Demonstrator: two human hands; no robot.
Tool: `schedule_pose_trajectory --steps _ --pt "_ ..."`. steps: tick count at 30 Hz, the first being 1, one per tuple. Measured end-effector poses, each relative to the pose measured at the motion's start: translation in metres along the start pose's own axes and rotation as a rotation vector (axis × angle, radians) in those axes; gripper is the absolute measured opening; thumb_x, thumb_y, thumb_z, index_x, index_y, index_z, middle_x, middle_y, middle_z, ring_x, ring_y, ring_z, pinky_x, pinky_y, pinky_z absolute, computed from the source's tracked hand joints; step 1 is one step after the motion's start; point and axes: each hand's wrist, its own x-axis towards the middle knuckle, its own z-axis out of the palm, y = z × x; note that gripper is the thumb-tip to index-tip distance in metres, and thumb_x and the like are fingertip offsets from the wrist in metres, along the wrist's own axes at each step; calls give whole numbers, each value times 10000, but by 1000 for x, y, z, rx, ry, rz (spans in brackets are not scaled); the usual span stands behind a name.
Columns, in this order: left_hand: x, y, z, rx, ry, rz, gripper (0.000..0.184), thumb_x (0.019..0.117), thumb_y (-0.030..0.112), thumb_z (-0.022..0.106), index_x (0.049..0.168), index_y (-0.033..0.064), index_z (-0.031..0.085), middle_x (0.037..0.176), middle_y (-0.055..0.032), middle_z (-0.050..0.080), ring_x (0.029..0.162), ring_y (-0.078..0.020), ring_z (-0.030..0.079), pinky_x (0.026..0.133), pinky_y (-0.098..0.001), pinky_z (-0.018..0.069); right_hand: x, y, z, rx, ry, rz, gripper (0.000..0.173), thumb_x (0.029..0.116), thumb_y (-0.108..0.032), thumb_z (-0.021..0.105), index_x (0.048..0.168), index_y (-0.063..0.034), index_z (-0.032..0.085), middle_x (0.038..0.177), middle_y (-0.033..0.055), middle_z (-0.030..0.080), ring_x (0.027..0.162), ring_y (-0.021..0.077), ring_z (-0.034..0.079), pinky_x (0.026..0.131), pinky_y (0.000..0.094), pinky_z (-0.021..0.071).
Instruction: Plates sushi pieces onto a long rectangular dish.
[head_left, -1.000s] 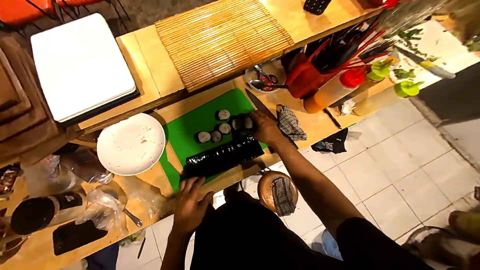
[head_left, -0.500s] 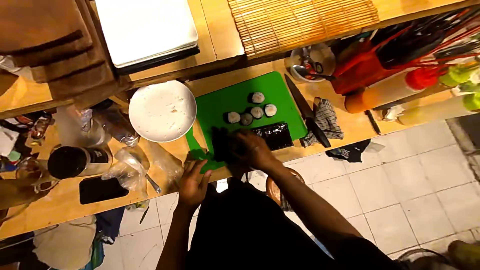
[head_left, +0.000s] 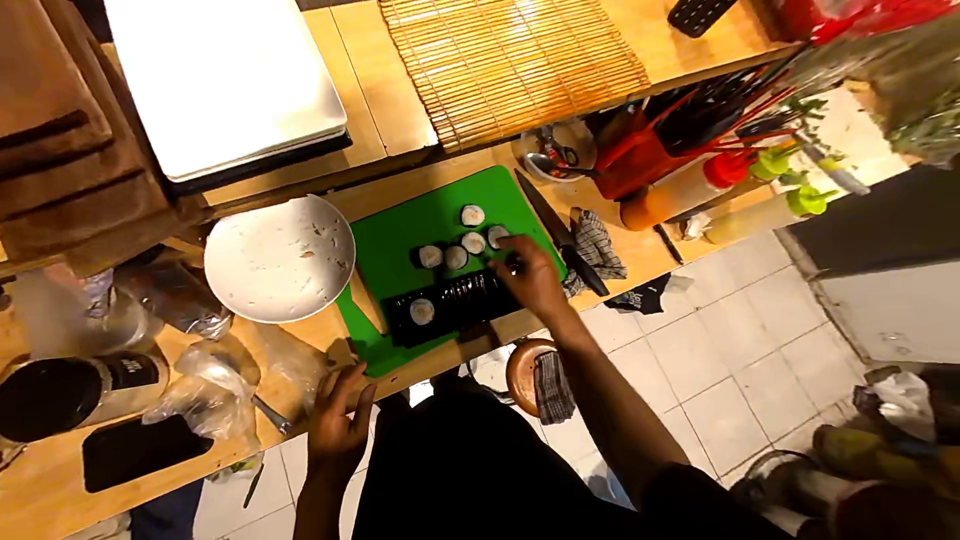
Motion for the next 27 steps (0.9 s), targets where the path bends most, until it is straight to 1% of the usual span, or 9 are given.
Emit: schedule_pose_trajectory --steps 2,6,8,10,12,15,18,24,27 --pt "-3 0 -2 0 14 -11 379 1025 302 555 1231 19 702 1176 -159 693 1082 -210 657 929 -348 555 21 16 -15 -42 6 148 456 947 -313 745 1285 -30 631 1210 233 642 1004 387 676 849 586 568" --pt "-5 -1 -5 5 -3 -53 375 1021 294 551 1238 28 699 1171 -140 689 1052 -172 658 882 -305 565 54 30 -6 -111 -121 225 638 852 -412 833 1345 -76 607 1285 242 612 1132 438 629 934 669 509" --pt "-7 -1 -6 5 -4 -69 377 1019 300 551 1243 35 700 1158 -131 691 1014 -154 659 833 -282 569 59 35 0 -122 -130 161 592 855 -336 833 1349 -101 607 1306 213 610 1176 409 617 961 644 508" --pt "-10 -1 -7 -12 10 -65 394 1029 317 548 1241 21 698 1145 -136 688 970 -137 666 790 -265 578 60 40 -2 -90 -148 68 594 860 -154 788 1415 -119 578 1381 198 591 1265 394 578 1037 622 481" --pt "-15 -3 -8 -34 16 -65 395 1034 319 549 1236 13 697 1154 -139 688 985 -138 671 816 -272 585 60 42 -8 -78 -169 28 643 860 -92 766 1462 -142 546 1424 188 569 1298 395 554 1060 621 462" --pt "-19 -4 -7 -68 21 -70 380 1035 294 548 1239 8 694 1149 -133 690 982 -121 675 824 -257 584 61 43 -5 -87 -168 31 706 835 -193 834 1472 -145 534 1427 199 558 1312 404 535 1076 623 446" --pt "-17 -3 -7 -70 14 -66 379 1040 293 540 1233 4 692 1136 -132 686 945 -108 678 789 -245 590 63 43 1 -94 -138 37 639 851 -208 833 1430 -124 575 1395 204 583 1301 398 549 1080 606 451" --pt "-10 1 -9 -13 3 -76 359 1032 269 545 1235 14 695 1153 -146 688 976 -143 671 817 -273 577 15 10 -11 84 -42 -76 590 869 -126 815 1398 -56 565 1301 200 626 1120 359 640 909 562 547" --pt "-3 2 -5 -2 -21 -80 350 1025 260 554 1239 24 697 1176 -145 690 1029 -174 672 865 -319 576 -12 -8 14 220 -136 -192 576 823 -104 845 1341 -39 601 1298 159 643 1157 276 644 1003 485 546"
